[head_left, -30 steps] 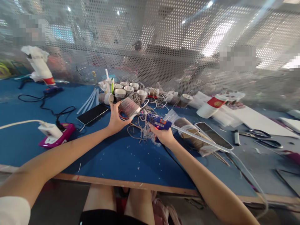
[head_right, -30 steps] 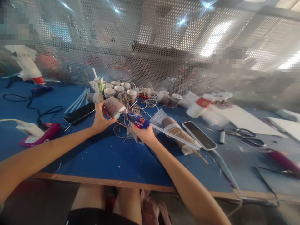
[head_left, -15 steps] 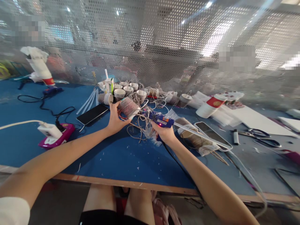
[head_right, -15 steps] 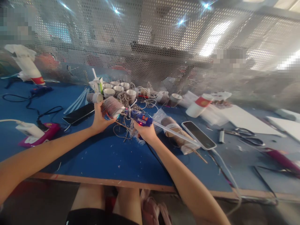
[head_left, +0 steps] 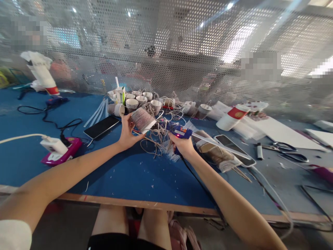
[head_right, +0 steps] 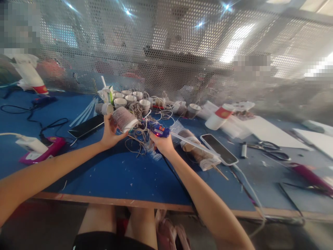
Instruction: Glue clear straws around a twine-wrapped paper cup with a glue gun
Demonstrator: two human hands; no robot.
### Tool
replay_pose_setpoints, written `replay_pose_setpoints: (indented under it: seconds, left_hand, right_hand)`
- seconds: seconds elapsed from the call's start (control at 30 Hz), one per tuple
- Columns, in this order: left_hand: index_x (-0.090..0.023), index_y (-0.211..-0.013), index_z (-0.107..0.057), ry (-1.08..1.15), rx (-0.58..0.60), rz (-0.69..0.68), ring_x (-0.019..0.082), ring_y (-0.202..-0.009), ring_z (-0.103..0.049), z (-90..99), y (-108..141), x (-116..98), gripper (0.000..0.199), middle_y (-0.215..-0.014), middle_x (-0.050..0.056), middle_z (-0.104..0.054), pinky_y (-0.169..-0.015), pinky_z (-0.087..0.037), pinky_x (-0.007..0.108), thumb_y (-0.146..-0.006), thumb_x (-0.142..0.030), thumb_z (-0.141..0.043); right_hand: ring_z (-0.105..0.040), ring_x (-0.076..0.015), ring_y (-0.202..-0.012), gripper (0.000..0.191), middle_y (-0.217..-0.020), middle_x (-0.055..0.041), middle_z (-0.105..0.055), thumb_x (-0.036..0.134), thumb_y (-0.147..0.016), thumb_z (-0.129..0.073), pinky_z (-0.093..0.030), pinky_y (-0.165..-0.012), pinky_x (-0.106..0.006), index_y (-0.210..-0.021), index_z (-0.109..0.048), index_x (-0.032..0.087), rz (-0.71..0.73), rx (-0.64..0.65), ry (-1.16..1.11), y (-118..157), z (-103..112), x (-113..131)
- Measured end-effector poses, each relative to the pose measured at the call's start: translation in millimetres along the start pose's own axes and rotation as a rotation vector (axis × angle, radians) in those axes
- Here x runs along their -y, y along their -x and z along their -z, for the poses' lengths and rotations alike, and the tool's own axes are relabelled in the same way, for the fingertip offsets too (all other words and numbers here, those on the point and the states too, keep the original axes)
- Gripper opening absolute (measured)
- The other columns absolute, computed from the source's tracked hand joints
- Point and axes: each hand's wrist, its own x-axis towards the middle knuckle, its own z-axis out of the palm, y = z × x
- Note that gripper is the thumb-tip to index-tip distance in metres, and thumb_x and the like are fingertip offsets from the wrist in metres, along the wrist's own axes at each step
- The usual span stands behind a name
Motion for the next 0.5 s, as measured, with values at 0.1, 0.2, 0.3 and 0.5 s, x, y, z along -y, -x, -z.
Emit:
replay_pose_setpoints:
  seconds: [0.1,0.2,0.3,0.5]
  left_hand:
    - [-0.034,-0.137,-0.034,-0.020,-0.008,-0.013,0.026,-0.120,-0.053,0.9,0,0,0.082,-0.128,0.008,-0.039,-0.098,-0.057,0.045,-0.073,-0.051,-0.082]
    - [-0.033,-0.142,-0.034,-0.107,-0.015,-0.019,0.029,-0.126,-0.049,2.7,-2,-3,0.084,-0.130,0.009,-0.036,-0.101,-0.055,0.047,-0.073,-0.041,-0.083]
    - [-0.033,-0.145,-0.035,-0.204,-0.046,-0.002,0.031,-0.128,-0.047,4.2,-3,-6,0.087,-0.130,0.010,-0.035,-0.102,-0.054,0.049,-0.072,-0.030,-0.083]
    - [-0.034,-0.148,-0.034,-0.248,-0.098,0.024,0.031,-0.127,-0.046,4.7,-5,-2,0.092,-0.129,0.010,-0.037,-0.102,-0.054,0.051,-0.071,-0.029,-0.083]
  right_hand:
    - [-0.048,-0.0161,-0.036,0.040,-0.043,0.0013,-0.048,0.055,-0.073,-0.063,-0.044,-0.041,-0.033,-0.053,-0.045,0.025,0.016,-0.081,0.236,-10,14,-1]
    - [-0.066,-0.0273,-0.067,0.035,-0.066,-0.0074,-0.062,0.053,-0.075,-0.063,-0.053,-0.066,-0.041,-0.065,-0.048,0.024,0.131,-0.256,0.703,-23,35,-4]
    - [-0.066,-0.0383,-0.096,0.043,-0.097,-0.0200,-0.066,0.056,-0.074,-0.067,-0.052,-0.082,-0.049,-0.087,-0.055,0.017,0.103,-0.265,1.027,-35,53,-13]
    - [-0.045,-0.0491,-0.129,0.078,-0.138,-0.0290,-0.049,0.049,-0.062,-0.081,-0.038,-0.102,-0.067,-0.123,-0.051,0.011,0.381,-0.104,0.986,-39,60,-19]
